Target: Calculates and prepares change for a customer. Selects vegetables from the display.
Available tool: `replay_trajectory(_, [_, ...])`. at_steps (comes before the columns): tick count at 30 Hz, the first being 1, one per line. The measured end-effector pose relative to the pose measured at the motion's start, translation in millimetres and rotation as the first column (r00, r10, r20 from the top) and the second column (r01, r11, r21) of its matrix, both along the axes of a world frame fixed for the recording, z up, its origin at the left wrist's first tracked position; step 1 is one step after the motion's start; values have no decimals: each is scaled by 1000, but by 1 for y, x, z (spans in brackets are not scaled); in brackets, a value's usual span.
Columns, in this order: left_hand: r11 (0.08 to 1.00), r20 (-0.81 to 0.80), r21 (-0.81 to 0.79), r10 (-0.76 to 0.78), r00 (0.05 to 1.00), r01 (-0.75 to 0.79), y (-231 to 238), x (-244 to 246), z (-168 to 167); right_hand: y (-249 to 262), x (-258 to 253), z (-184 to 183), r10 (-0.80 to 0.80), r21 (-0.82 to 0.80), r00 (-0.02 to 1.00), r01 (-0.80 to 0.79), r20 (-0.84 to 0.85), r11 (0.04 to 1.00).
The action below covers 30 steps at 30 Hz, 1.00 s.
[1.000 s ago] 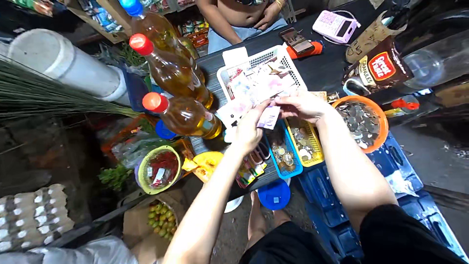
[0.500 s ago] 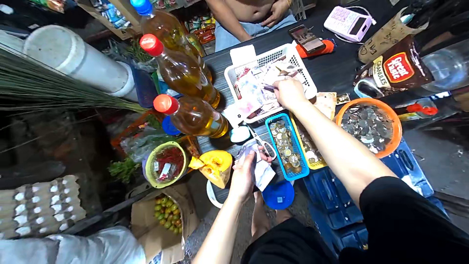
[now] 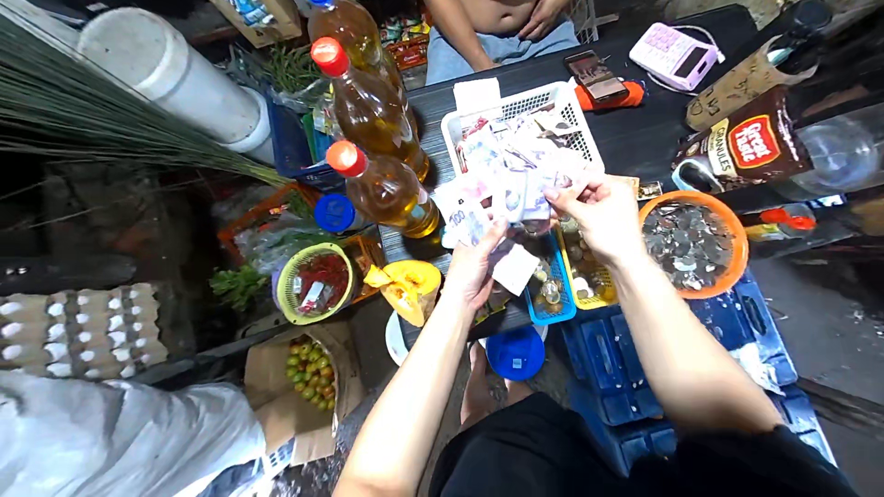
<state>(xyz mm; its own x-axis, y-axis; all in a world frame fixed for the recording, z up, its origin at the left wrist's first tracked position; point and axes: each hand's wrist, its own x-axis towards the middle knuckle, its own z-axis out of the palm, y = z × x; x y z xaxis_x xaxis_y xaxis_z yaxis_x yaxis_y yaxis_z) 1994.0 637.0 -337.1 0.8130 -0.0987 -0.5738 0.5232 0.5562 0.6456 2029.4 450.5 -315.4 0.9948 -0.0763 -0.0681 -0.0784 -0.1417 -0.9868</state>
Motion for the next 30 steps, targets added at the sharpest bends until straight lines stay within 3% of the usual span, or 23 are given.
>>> replay_trajectory(4, [983, 123, 143, 96, 988, -114, -3, -10, 3, 0, -43, 5, -67, -65, 996, 63, -54, 996])
replay_trajectory(7, [918, 360, 387, -65, 931, -86, 7, -24, -4, -14, -60, 8, -103, -63, 989, 96, -109, 993])
replay_trajectory(9, [862, 449, 499, -169, 877, -89, 12, -34, -3, -25, -70, 16, 49, 60, 984, -39, -172, 997])
replay_trajectory(12, [840, 476, 538, -227, 849, -77, 11, -48, 3, -26, -80, 25, 290, 214, 926, -240, -241, 947])
replay_trajectory(15, [842, 477, 536, -244, 844, -59, 6, -59, 9, -19, -87, 23, 366, 311, 876, -269, -314, 912])
replay_trajectory(19, [855, 406, 513, -313, 859, 69, 2, -71, 17, -16, -100, 18, 461, 383, 868, -368, -186, 847])
replay_trajectory(23, [831, 377, 544, -362, 853, 113, -7, -85, 18, -3, -119, 14, 332, 240, 935, -296, -126, 925])
replay_trajectory(27, [796, 489, 594, -243, 838, -117, -19, -103, 10, 3, -136, 13, 201, 210, 958, -158, -204, 965])
replay_trajectory(30, [770, 525, 603, -188, 830, -207, -23, -112, 12, 0, -141, 15, 106, 122, 963, -78, -246, 989])
